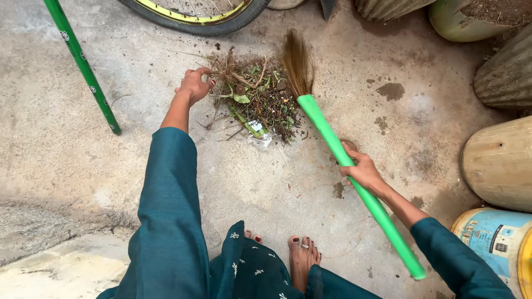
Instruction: The person sweeps dirt and plant debris across the floor using a broom.
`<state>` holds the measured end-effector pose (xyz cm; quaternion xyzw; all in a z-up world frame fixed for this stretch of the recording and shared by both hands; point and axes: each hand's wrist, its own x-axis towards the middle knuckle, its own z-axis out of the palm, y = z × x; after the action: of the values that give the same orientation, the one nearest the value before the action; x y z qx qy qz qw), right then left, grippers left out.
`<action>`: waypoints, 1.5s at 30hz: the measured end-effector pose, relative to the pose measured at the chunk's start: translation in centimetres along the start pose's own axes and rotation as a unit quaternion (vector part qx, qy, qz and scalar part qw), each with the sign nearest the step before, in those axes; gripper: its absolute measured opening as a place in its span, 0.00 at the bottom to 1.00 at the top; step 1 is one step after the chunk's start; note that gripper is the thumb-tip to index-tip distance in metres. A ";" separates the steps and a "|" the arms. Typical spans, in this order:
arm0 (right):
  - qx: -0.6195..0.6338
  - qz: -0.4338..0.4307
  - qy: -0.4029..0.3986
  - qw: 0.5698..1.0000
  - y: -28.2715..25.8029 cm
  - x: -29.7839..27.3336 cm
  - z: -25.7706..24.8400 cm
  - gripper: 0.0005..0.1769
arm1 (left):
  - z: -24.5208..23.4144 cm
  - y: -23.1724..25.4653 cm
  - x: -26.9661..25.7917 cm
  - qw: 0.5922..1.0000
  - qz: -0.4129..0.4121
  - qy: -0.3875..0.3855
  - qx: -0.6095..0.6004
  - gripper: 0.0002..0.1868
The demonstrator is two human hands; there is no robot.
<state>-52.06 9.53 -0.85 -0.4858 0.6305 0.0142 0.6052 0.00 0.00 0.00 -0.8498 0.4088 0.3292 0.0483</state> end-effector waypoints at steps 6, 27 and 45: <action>0.024 -0.031 -0.058 0.998 -3.5 0.0 3.1 0.54 | -0.1 2.1 -2.8 0.999 -0.005 0.001 0.048 0.34; 0.023 -0.072 0.074 0.994 -1.9 0.0 -2.6 0.53 | 2.3 2.9 0.7 0.985 -0.059 0.161 -0.026 0.57; -0.080 -0.100 -0.098 0.987 -10.2 -0.7 6.2 0.52 | 4.3 4.9 -0.6 0.974 -0.023 0.225 -0.013 0.57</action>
<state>-41.09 8.31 3.84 -0.5891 0.5133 0.0516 0.6220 -6.05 -1.31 -2.02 -0.9118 0.3850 0.1340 -0.0487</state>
